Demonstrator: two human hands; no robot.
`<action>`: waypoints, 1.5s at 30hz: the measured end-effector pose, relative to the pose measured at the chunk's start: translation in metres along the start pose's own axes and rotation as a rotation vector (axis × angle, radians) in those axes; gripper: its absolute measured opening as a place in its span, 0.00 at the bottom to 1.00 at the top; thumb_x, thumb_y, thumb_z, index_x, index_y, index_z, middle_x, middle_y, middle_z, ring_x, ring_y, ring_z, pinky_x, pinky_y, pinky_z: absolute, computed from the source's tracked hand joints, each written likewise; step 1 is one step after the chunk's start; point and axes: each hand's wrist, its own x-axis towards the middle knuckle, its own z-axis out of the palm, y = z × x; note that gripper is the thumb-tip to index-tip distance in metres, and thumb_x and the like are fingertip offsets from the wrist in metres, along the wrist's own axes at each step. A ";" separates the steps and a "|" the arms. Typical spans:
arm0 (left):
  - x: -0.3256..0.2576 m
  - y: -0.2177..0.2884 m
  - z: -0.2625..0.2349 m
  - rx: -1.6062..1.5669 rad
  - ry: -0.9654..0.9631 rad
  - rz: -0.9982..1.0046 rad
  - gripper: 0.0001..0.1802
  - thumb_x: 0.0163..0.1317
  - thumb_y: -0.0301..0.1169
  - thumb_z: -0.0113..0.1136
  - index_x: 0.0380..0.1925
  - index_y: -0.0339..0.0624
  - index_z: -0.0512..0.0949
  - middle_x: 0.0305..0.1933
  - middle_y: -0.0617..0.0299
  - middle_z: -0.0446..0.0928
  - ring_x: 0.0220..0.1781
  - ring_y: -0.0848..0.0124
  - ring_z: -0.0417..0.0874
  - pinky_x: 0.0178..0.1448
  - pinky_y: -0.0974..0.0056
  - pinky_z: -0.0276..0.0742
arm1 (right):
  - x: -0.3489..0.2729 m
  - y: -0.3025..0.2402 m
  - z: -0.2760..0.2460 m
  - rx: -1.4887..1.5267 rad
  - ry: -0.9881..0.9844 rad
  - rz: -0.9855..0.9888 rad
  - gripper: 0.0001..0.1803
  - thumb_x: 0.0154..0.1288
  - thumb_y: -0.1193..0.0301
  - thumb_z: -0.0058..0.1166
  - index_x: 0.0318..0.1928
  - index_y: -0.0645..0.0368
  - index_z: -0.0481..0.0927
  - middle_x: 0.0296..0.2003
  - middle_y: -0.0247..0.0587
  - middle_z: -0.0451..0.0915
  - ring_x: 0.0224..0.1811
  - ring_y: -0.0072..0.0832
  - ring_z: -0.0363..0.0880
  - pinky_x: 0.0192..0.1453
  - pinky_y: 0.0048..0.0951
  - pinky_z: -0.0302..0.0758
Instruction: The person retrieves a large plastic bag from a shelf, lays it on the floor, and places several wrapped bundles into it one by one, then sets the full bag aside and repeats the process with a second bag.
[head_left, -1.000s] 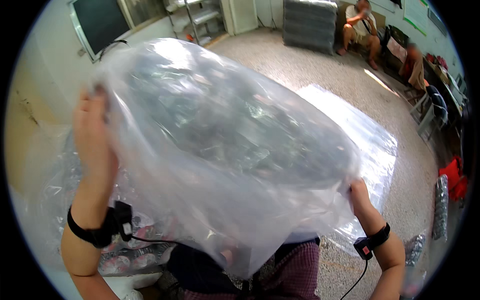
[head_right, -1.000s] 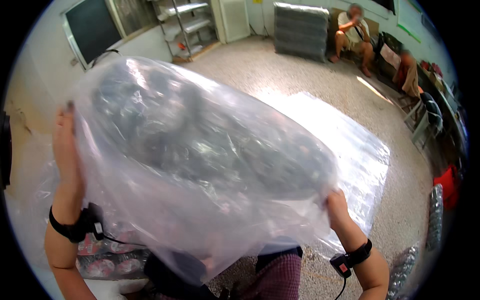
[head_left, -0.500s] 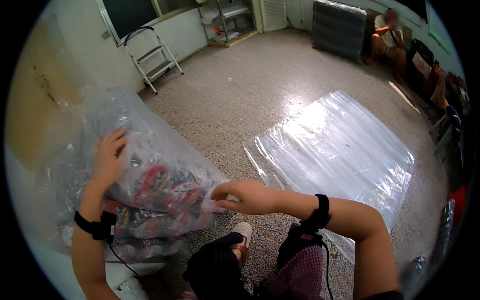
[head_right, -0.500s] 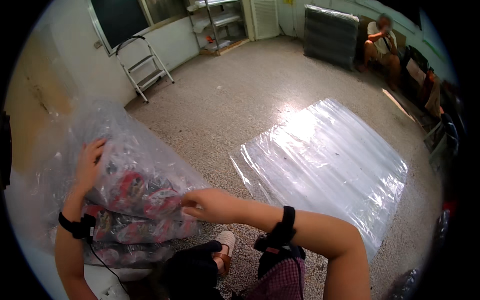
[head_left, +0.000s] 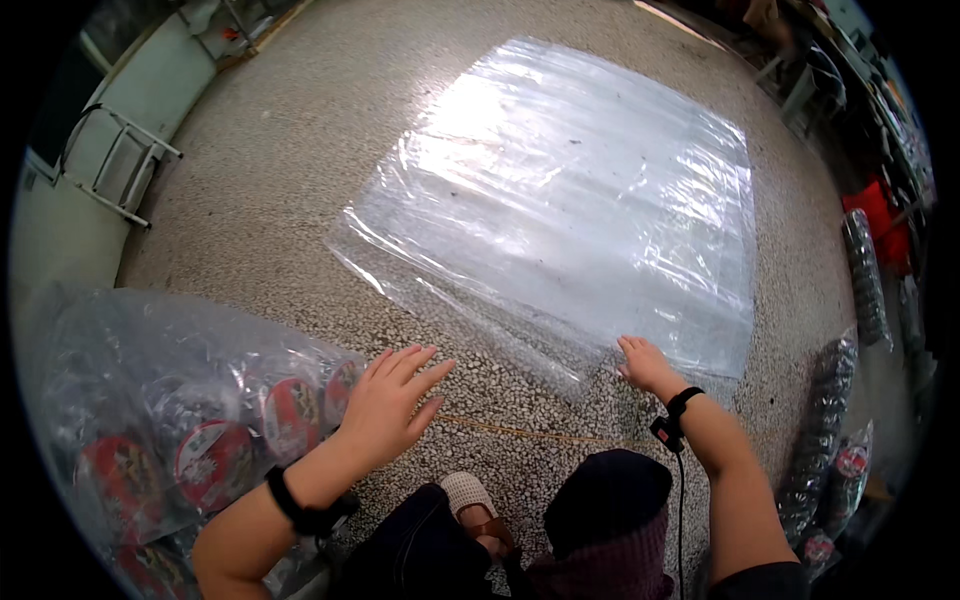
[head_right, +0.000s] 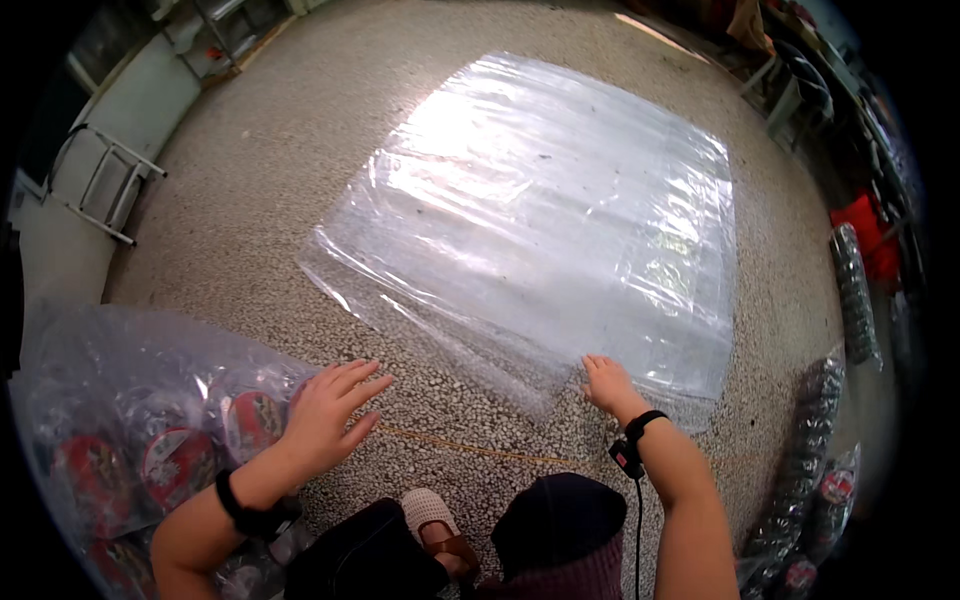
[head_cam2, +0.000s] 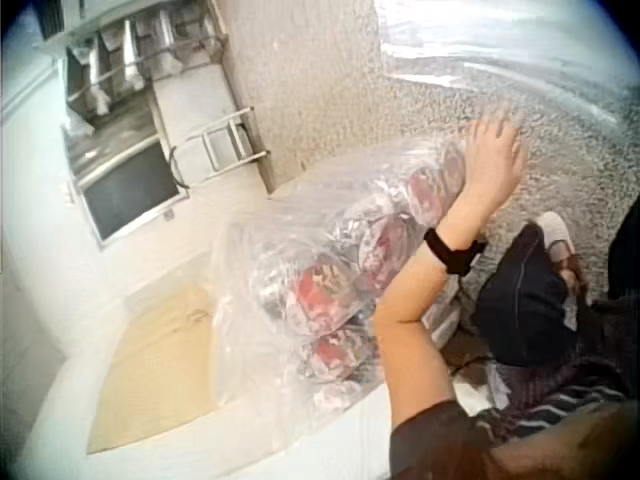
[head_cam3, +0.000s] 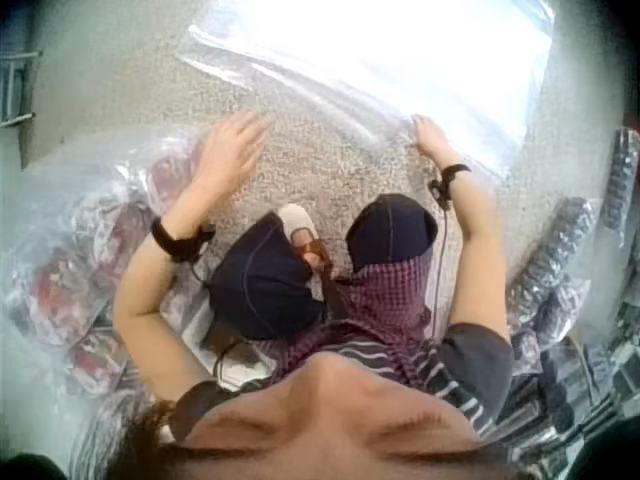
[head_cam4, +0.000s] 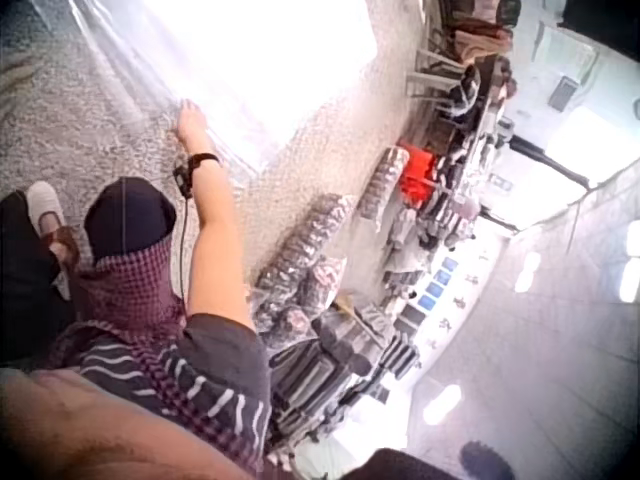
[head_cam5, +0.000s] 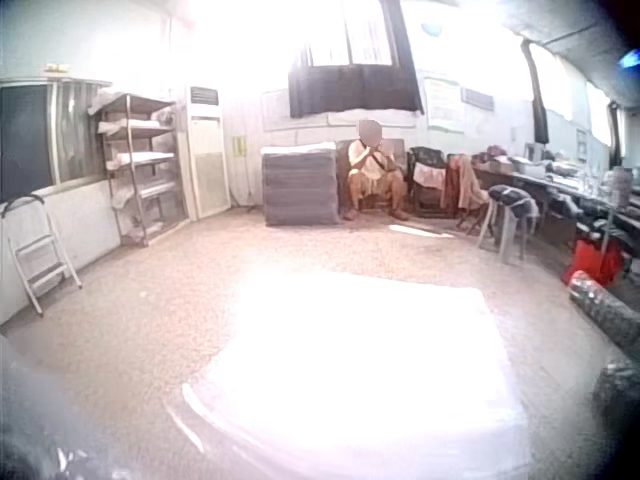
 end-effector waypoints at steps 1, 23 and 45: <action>0.013 -0.035 0.053 0.063 -0.095 -0.037 0.30 0.57 0.36 0.60 0.60 0.47 0.67 0.66 0.50 0.63 0.67 0.54 0.62 0.69 0.46 0.53 | -0.002 -0.005 0.003 0.053 -0.012 0.024 0.25 0.59 0.62 0.55 0.55 0.60 0.71 0.53 0.48 0.72 0.57 0.44 0.70 0.59 0.39 0.69; 0.139 -0.073 0.278 0.300 -0.102 0.351 0.11 0.52 0.25 0.53 0.38 0.41 0.72 0.39 0.56 0.70 0.42 0.59 0.75 0.35 0.60 0.77 | -0.247 -0.053 0.026 0.527 -0.286 0.538 0.14 0.62 0.63 0.50 0.47 0.53 0.77 0.41 0.41 0.79 0.46 0.41 0.77 0.48 0.41 0.74; 0.138 0.207 0.316 0.278 -0.690 0.552 0.18 0.51 0.46 0.65 0.21 0.43 0.76 0.22 0.54 0.77 0.28 0.54 0.79 0.31 0.52 0.71 | -0.224 -0.086 0.050 1.834 0.348 0.475 0.29 0.63 0.53 0.56 0.52 0.64 0.70 0.37 0.42 0.79 0.38 0.24 0.76 0.41 0.26 0.73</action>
